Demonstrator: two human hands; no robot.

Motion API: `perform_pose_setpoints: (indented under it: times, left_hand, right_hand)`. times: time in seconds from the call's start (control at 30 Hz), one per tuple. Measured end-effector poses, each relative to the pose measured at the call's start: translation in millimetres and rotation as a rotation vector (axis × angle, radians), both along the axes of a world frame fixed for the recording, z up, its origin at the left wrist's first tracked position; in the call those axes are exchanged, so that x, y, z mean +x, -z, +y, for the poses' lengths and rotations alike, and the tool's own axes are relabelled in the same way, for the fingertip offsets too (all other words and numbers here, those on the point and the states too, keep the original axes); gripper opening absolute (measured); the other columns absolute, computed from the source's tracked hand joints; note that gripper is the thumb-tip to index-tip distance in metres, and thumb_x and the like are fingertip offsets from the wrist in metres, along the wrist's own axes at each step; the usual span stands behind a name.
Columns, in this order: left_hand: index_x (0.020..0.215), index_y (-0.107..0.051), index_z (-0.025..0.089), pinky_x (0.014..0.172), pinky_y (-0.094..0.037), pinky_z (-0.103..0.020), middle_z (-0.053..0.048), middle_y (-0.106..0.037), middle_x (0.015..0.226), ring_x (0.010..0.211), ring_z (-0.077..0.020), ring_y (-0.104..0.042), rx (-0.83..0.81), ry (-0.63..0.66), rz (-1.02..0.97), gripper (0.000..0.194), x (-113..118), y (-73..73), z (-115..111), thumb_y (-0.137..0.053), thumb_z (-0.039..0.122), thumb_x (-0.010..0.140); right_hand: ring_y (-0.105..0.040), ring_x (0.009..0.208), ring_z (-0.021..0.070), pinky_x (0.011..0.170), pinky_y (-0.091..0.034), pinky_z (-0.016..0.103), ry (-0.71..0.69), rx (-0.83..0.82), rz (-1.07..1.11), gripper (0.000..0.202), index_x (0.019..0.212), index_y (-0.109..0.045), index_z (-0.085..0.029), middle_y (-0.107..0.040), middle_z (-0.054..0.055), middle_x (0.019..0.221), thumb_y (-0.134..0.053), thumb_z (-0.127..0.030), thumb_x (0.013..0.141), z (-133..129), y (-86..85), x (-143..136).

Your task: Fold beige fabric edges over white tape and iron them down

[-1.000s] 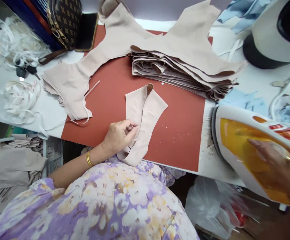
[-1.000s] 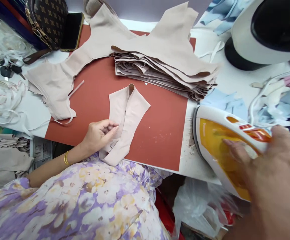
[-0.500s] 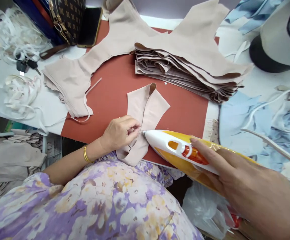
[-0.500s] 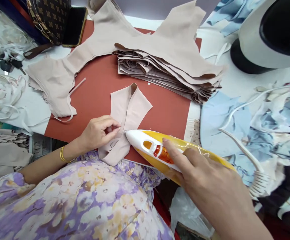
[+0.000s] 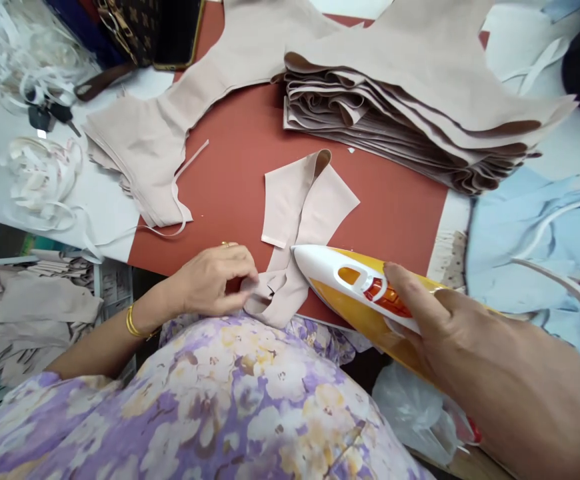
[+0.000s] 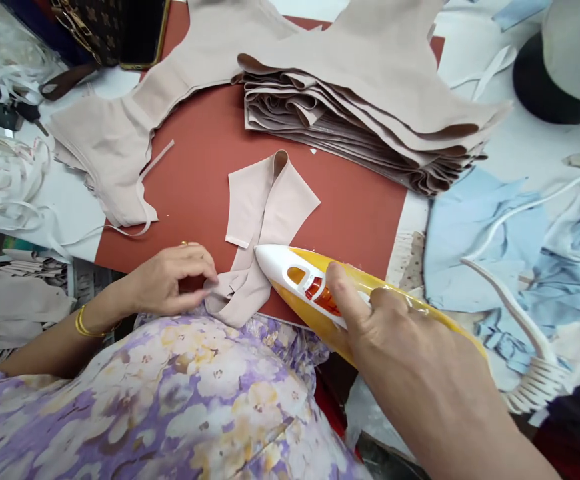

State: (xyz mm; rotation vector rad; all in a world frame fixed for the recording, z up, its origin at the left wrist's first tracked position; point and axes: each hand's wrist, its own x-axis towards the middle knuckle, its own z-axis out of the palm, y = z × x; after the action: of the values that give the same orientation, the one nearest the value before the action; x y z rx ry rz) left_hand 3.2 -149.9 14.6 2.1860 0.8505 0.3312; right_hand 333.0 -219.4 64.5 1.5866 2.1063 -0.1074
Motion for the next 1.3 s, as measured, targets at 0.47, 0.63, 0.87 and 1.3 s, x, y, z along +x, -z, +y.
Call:
perform_pose_setpoints:
  times: [0.47,0.63,0.87,1.3]
  left_hand:
    - [0.08,-0.063,0.018,0.077,-0.051,-0.028,-0.006,-0.069,0.083,0.081,-0.0157,-0.061,0.163,0.068,-0.225,0.011,1,19.5,-33,-0.057,0.015,0.089]
    - [0.091,-0.061,0.018,0.078,-0.05,-0.027,-0.005,-0.071,0.085,0.081,-0.0151,-0.066,0.047,0.053,-0.264,0.011,-1,13.2,-30,-0.06,0.028,0.091]
    - [0.081,-0.062,0.018,0.08,-0.046,-0.033,-0.004,-0.07,0.085,0.09,-0.02,-0.062,0.289,-0.07,-0.054,0.008,-4,17.6,-21,-0.056,0.013,0.083]
    - [0.088,-0.073,0.015,0.062,-0.049,-0.022,-0.005,-0.075,0.083,0.069,-0.012,-0.064,-0.232,-0.263,-0.261,0.011,3,-18.7,-5,-0.067,0.021,0.081]
  right_hand:
    - [-0.061,0.1,0.0246,0.084,-0.052,0.037,-0.4,0.241,0.733,0.044,0.132,-0.053,-0.005,-0.066,0.018,0.117,-0.053,-0.028,0.095,-18,19.4,-110]
    - [-0.063,0.078,0.0144,0.069,-0.053,0.026,-0.19,0.12,0.898,0.022,0.11,-0.065,-0.014,-0.066,0.005,0.087,-0.048,-0.017,0.096,-11,37.7,-119]
    - [-0.066,0.083,0.0117,0.073,-0.053,0.021,-0.057,0.223,1.015,0.015,0.099,-0.063,-0.016,-0.067,0.004,0.089,-0.051,-0.012,0.093,-14,26.4,-92]
    - [-0.061,0.063,0.0108,0.061,-0.048,0.022,0.062,0.19,1.154,0.016,0.097,-0.066,-0.018,-0.067,0.001,0.072,-0.05,-0.022,0.096,-1,28.2,-121]
